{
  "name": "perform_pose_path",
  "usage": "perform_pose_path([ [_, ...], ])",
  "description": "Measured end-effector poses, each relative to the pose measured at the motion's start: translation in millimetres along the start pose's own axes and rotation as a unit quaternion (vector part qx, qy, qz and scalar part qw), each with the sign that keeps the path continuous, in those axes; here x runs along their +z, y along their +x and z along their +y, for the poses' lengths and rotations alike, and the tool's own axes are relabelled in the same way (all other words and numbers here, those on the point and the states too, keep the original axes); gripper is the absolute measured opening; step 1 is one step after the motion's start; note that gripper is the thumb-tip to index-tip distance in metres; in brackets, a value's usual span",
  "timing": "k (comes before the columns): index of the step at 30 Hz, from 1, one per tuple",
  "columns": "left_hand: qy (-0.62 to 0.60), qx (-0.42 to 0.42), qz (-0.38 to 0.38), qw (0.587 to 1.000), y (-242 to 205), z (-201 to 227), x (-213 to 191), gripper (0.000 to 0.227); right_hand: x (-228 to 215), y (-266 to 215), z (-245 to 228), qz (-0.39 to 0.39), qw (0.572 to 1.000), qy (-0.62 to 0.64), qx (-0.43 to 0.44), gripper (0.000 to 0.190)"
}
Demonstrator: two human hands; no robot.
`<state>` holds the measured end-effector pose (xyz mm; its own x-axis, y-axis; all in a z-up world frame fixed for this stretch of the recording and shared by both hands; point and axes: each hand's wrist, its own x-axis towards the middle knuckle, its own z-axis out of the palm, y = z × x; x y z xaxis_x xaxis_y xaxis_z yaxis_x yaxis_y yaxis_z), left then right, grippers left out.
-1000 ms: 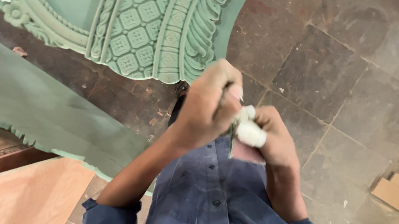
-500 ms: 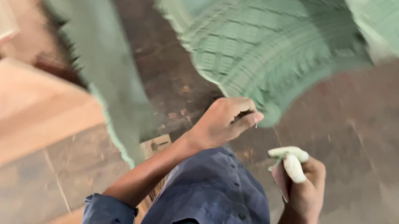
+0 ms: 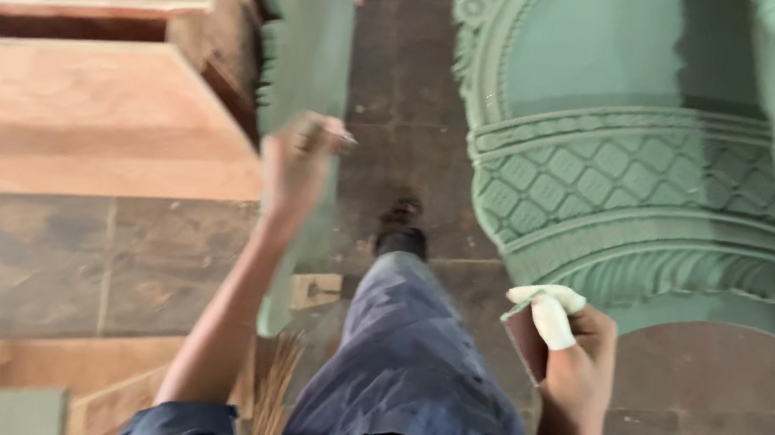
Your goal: The person sands the surface of a large green ornate wooden furniture piece using a sanding block. They move around the piece to reach different areas, occasionally pausing to adjust the sanding block with tape before continuing to sand.
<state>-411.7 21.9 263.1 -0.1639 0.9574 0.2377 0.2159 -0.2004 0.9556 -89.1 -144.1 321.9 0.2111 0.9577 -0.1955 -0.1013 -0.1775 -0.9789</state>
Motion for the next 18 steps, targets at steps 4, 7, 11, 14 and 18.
perform_pose_path([
  [4,0.071,-0.026,0.055,0.996,111,-63,-24,0.031,25,74,-16,0.036,0.999,-0.026,-0.011,0.022],
  [7,0.185,0.033,0.085,0.978,222,-121,-62,0.024,43,159,-6,0.135,0.985,-0.103,0.0,0.025],
  [11,0.3,-0.015,0.172,0.938,384,-206,-131,0.017,49,289,47,0.224,0.953,-0.203,0.021,0.033],
  [14,0.397,0.024,0.216,0.892,489,-271,-177,0.018,35,367,101,0.299,0.931,-0.209,0.033,0.036],
  [18,0.475,-0.103,0.179,0.855,608,-333,-234,0.038,17,430,161,0.377,0.779,-0.502,0.011,0.051],
])
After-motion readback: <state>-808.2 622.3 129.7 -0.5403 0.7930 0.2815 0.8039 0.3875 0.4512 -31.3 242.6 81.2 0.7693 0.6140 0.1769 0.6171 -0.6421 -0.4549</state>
